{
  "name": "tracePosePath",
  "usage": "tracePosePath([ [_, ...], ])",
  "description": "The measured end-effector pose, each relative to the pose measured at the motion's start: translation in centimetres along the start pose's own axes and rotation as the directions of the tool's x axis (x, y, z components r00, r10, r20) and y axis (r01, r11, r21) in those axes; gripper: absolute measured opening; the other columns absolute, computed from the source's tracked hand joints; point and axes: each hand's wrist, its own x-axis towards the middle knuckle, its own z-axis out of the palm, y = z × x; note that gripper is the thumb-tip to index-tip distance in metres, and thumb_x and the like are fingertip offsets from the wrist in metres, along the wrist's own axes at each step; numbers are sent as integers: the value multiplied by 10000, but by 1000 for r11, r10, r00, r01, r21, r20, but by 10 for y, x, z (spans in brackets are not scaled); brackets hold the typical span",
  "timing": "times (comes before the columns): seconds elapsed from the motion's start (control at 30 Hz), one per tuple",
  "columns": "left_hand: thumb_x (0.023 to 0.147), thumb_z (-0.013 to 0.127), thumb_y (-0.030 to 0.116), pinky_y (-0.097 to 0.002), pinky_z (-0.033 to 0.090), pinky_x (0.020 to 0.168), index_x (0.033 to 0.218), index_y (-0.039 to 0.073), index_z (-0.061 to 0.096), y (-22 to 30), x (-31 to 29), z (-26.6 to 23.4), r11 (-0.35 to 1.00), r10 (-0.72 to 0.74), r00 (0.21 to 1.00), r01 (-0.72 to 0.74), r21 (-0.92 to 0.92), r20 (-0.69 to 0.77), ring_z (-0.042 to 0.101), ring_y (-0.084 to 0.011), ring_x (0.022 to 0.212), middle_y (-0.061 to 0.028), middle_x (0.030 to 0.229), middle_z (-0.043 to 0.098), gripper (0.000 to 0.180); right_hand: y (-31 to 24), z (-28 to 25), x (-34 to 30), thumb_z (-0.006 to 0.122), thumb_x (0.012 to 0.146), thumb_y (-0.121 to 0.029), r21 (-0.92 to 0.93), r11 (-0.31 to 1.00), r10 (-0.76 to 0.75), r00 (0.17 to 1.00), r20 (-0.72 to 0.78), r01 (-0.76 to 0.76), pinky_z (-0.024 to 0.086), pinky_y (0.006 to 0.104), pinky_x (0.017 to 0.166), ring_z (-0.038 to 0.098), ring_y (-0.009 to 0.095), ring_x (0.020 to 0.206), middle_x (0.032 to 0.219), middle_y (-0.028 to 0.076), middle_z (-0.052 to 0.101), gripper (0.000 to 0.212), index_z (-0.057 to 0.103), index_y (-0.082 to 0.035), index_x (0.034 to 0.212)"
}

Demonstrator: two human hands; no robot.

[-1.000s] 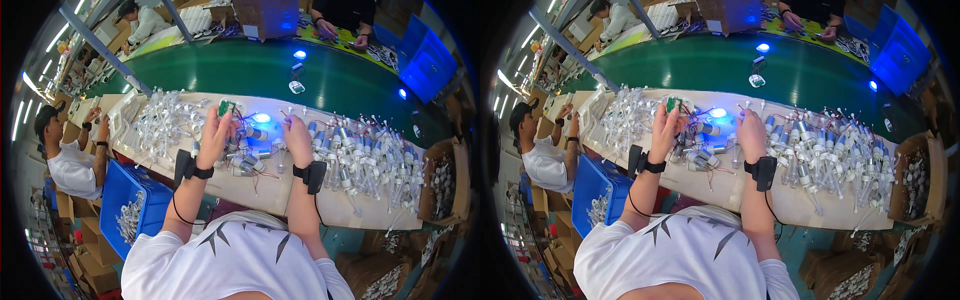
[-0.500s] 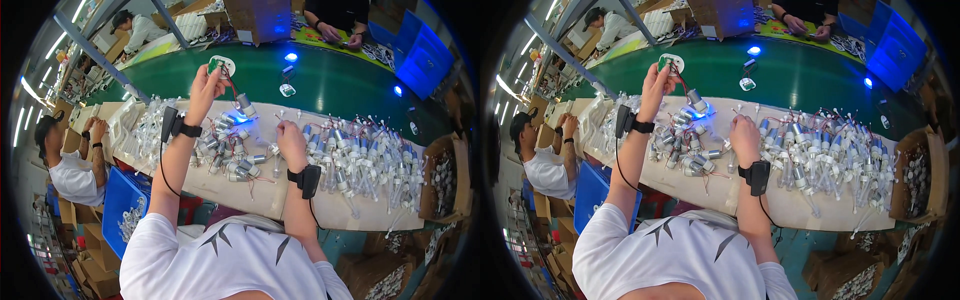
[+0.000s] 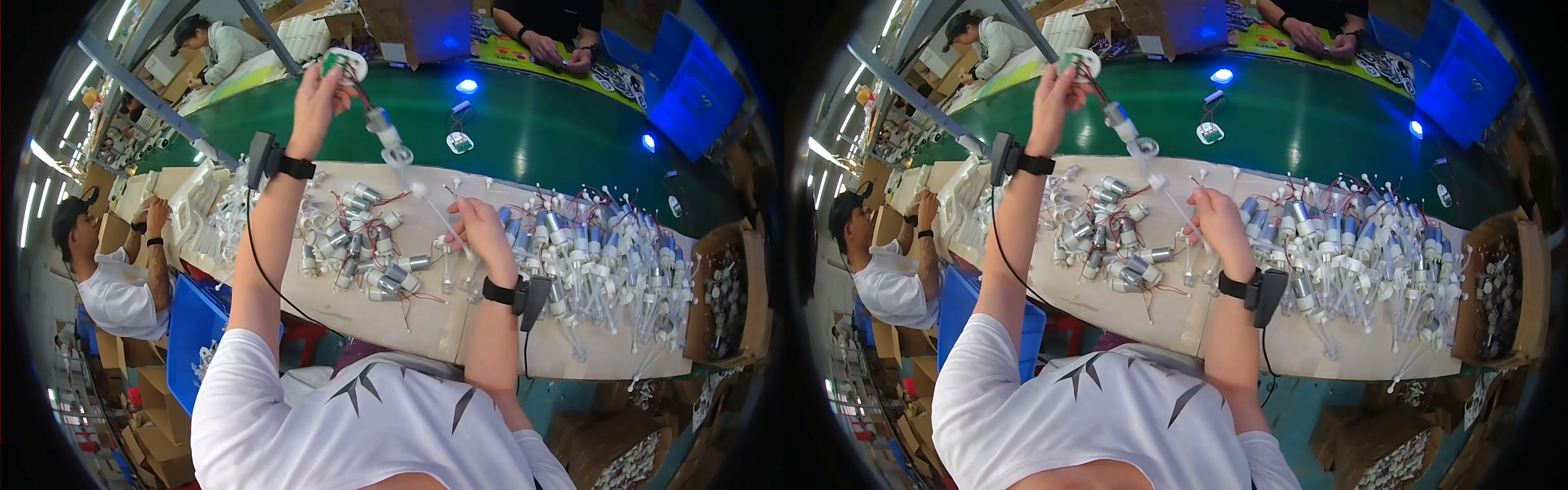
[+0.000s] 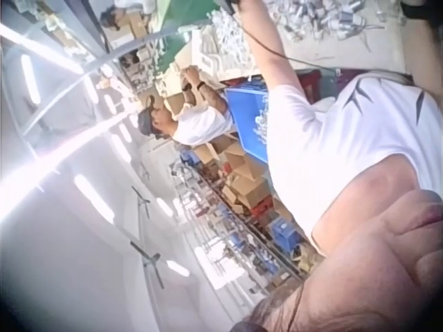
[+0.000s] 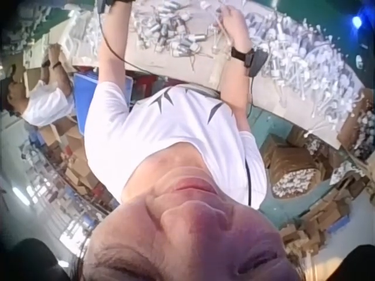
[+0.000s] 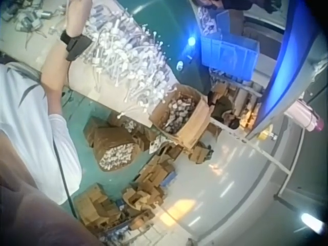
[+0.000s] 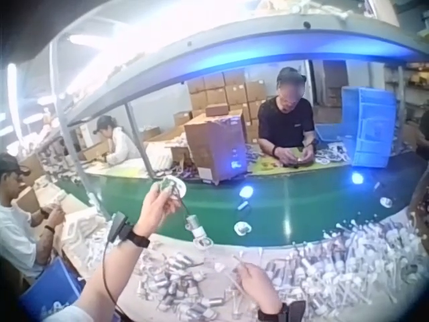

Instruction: Assembling small electric motors with plastic parts and LED circuit boards, followed by testing them.

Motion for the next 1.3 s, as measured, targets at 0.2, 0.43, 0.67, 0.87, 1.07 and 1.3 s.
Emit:
tracePosePath([
  [0.2, 936, 454, 218, -226, 420, 470, 928, 28, 419, -8, 43, -37, 955, 55, 972, -118, -272, -229, 547, -123, 567, -127, 766, 612, 194, -6, -12, -7, 438, 924, -258, 230, 973, -22, 1000, 16, 18, 425, 282, 472, 548, 160, 467, 601, 111, 597, 304, 584, 5, 881],
  [0.43, 926, 469, 186, -309, 543, 658, 1048, -21, 384, -79, 90, -96, 991, -21, 940, -26, -131, -342, 635, -248, 832, -190, 960, 591, 255, 13, 13, -1, 552, 834, -298, -427, 902, -121, 988, -95, 69, 462, 401, 643, 608, 312, 718, 708, 122, 631, 251, 619, -59, 875],
  [0.67, 857, 572, 191, -330, 532, 660, 1273, 56, 337, -146, 45, -97, 846, -283, 884, 412, 338, -371, 584, -200, 879, -125, 995, 574, 496, 4, 20, -8, 593, 806, -261, -466, 876, -186, 978, -91, 123, 463, 398, 638, 607, 307, 725, 712, 111, 634, 220, 612, -46, 847],
  [0.87, 855, 568, 179, -236, 466, 628, 1087, 46, 583, -93, -30, -79, 874, -197, 980, 162, 459, 29, 549, -115, 730, -52, 901, 612, 268, 1, 24, -12, 640, 731, -172, -404, 879, -205, 966, 160, 254, 477, 381, 666, 610, 298, 752, 767, 114, 638, 191, 627, -45, 873],
  [1.07, 874, 551, 135, -253, 464, 717, 1052, 21, 592, -32, -144, -73, 864, -25, 1000, 16, 503, 11, 595, -131, 829, -59, 920, 630, 216, 7, 52, -27, 687, 600, -102, -666, 602, -282, 898, 339, 440, 490, 381, 692, 612, 321, 786, 815, 127, 620, 277, 653, -56, 871],
  [1.3, 898, 524, 146, -217, 443, 641, 1014, 32, 603, -50, -262, -102, 913, -195, 891, 317, 256, -410, 601, -95, 807, -17, 928, 627, 180, -21, 38, -20, 634, 676, -186, -578, 776, -81, 949, 306, 252, 487, 358, 664, 620, 313, 717, 767, 166, 635, 244, 637, -6, 840],
])
